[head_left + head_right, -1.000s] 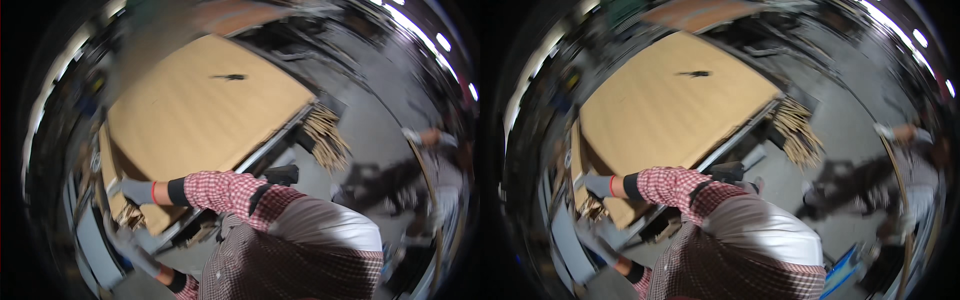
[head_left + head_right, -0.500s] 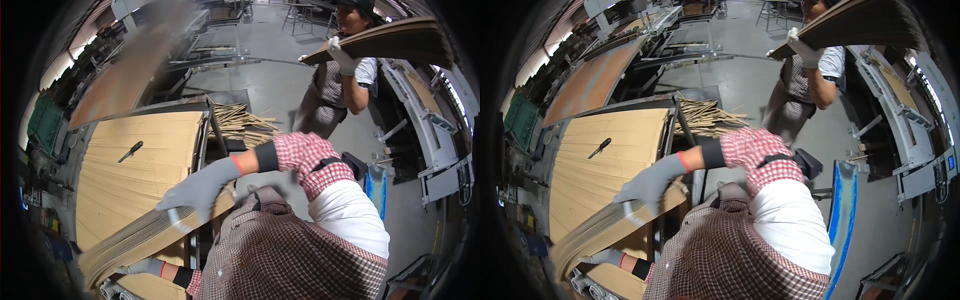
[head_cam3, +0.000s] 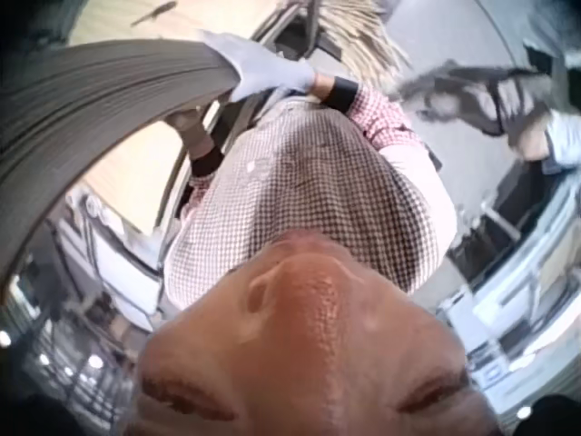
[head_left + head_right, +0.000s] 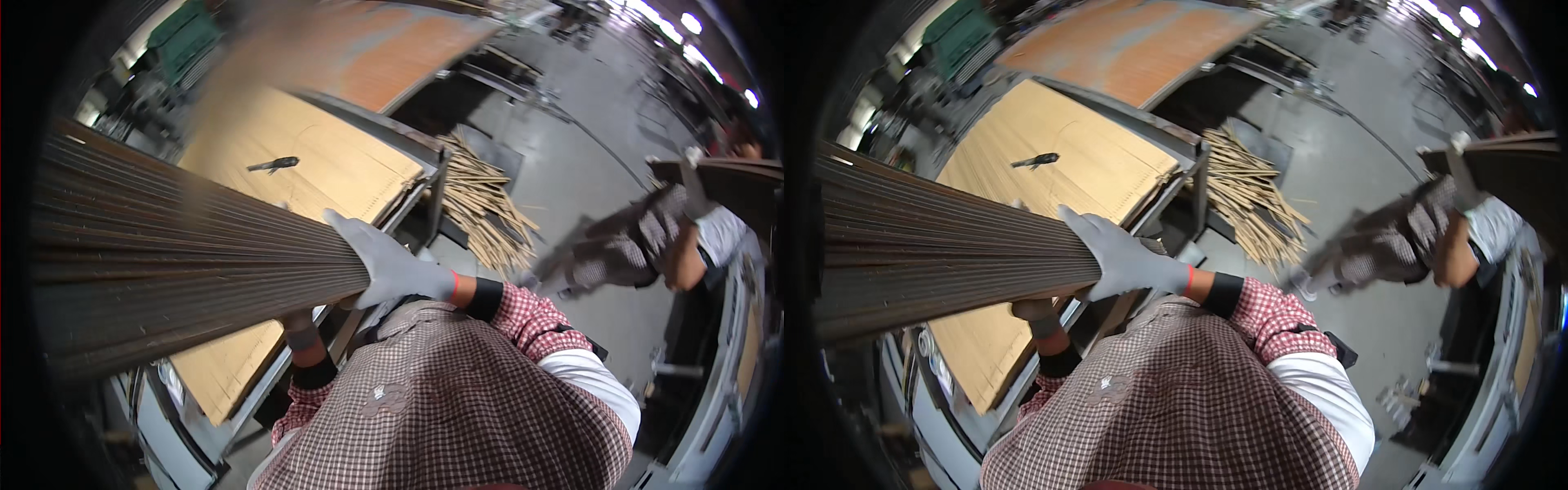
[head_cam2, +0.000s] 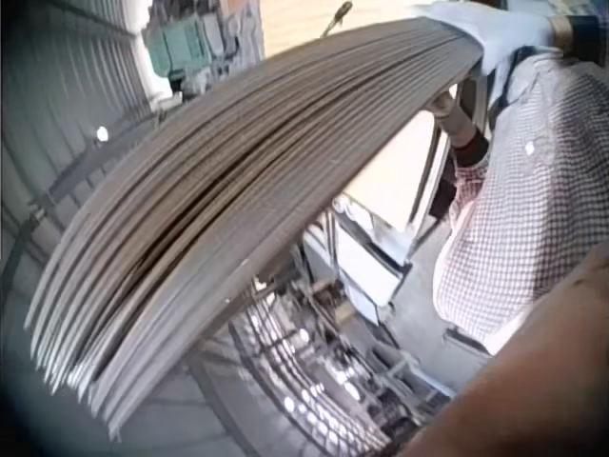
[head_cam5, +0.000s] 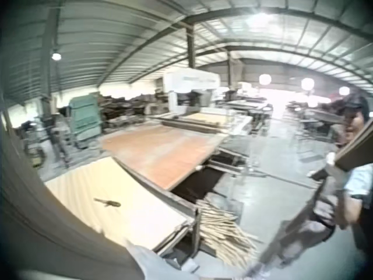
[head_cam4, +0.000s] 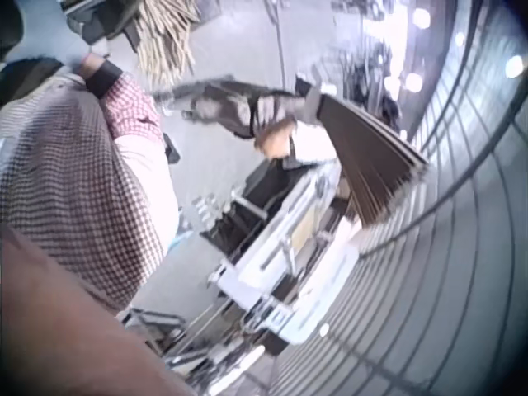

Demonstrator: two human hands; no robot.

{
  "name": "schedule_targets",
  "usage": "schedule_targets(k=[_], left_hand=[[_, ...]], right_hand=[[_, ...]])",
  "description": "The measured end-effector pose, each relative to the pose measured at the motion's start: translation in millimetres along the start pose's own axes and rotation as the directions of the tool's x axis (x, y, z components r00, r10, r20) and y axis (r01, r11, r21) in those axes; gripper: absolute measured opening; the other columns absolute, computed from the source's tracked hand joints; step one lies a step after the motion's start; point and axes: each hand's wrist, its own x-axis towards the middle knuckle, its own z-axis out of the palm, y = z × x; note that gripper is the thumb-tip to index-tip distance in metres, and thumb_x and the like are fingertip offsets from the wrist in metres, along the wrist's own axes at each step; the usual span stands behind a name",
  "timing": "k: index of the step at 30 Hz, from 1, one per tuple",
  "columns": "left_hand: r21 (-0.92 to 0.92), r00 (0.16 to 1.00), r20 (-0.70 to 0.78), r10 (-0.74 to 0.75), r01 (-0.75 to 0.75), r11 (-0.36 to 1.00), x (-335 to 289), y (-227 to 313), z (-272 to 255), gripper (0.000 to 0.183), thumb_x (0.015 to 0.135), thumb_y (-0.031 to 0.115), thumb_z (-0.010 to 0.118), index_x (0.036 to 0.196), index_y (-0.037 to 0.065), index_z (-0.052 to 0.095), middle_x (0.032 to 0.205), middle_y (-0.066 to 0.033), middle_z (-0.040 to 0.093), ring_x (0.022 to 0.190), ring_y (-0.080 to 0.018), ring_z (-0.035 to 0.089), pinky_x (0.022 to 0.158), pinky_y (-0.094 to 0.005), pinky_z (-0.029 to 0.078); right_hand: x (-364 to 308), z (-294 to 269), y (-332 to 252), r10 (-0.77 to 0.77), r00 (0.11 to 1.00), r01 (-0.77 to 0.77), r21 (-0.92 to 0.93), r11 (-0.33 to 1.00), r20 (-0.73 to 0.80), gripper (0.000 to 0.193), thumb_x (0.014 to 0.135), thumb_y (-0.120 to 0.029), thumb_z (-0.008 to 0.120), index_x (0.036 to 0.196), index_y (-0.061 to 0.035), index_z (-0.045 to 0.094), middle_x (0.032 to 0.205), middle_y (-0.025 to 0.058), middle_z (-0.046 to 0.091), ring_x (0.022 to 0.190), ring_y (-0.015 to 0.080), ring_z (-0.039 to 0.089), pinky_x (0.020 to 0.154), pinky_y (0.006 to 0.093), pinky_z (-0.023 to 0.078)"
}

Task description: The person trims the edges of a stack of wood veneers using a knife and clears the scrap pieces onto the floor. They then lift the trimmed stack and carry it to a nearby table where another person assists in aligning them.

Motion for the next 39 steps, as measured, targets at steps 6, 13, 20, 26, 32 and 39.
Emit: schedule_targets(k=[6,13,20,26,32,39], left_hand=[[0.052,0.999,0.046,0.022,-0.025,0.998,-15.7,60.4,100.4,0.061,0.089,0.038,0.054,0.135,0.001,0.039,0.132,-0.0190,0.049,0.117,-0.0298,0.053,0.102,-0.0451,0.046],[0.145,0.991,0.090,0.096,-0.109,0.983,4.4,108.0,200.0,0.075,0.087,0.045,0.055,0.140,-0.001,0.031,0.134,-0.0229,0.047,0.120,-0.0316,0.052,0.103,-0.0458,0.046],[0.041,0.973,0.230,0.019,-0.030,0.999,29.4,128.7,224.3,0.090,0.083,0.049,0.060,0.145,-0.003,0.022,0.134,-0.0266,0.045,0.122,-0.0330,0.051,0.104,-0.0459,0.046],[-0.175,0.920,0.375,-0.113,0.190,0.966,43.7,123.0,205.2,0.079,0.085,0.036,0.064,0.141,-0.005,0.026,0.127,-0.0281,0.050,0.121,-0.0327,0.052,0.098,-0.0429,0.051],[-0.520,0.825,0.530,-0.199,0.501,0.692,64.4,99.7,124.4,0.056,0.090,0.027,0.062,0.134,-0.001,0.041,0.122,-0.0269,0.054,0.113,-0.0314,0.055,0.089,-0.0439,0.054],[-0.492,0.801,0.500,-0.331,0.577,0.652,81.8,104.2,87.2,0.047,0.092,0.030,0.059,0.130,0.004,0.046,0.127,-0.0247,0.050,0.123,-0.0332,0.044,0.100,-0.0545,0.045]], right_hand=[[-8.8,-80.4,-12.2,-0.017,0.992,0.006,0.083,0.996,0.123,0.119,0.056,-0.017,0.084,0.148,0.0042,0.012,0.124,0.0275,0.045,0.115,0.0404,0.047,0.100,0.0407,0.039],[-34.7,-138.7,14.0,-0.090,0.990,0.064,0.220,0.973,0.110,0.116,0.057,-0.033,0.086,0.148,-0.0004,0.021,0.134,0.0239,0.043,0.120,0.0386,0.048,0.099,0.0416,0.043],[-60.6,-128.0,17.2,-0.047,0.986,0.014,0.199,0.980,0.162,0.118,0.063,-0.046,0.080,0.148,0.0015,0.013,0.121,0.0300,0.046,0.110,0.0447,0.048,0.097,0.0510,0.039],[-45.1,-148.0,30.4,-0.109,0.915,0.028,0.207,0.978,0.390,0.119,0.066,-0.064,0.071,0.148,0.0023,0.017,0.128,0.0270,0.046,0.117,0.0392,0.047,0.102,0.0469,0.035],[-20.7,-137.6,195.7,0.546,0.808,-0.502,0.228,0.834,-0.220,0.036,0.086,-0.016,0.059,0.116,0.0033,0.058,0.116,0.0233,0.062,0.115,0.0302,0.057,0.098,0.0346,0.043],[-25.8,-106.4,299.9,0.606,0.795,-0.599,0.194,0.777,0.027,0.048,0.080,-0.029,0.069,0.113,0.0051,0.061,0.104,0.0195,0.067,0.096,0.0219,0.063,0.087,0.0309,0.046]])
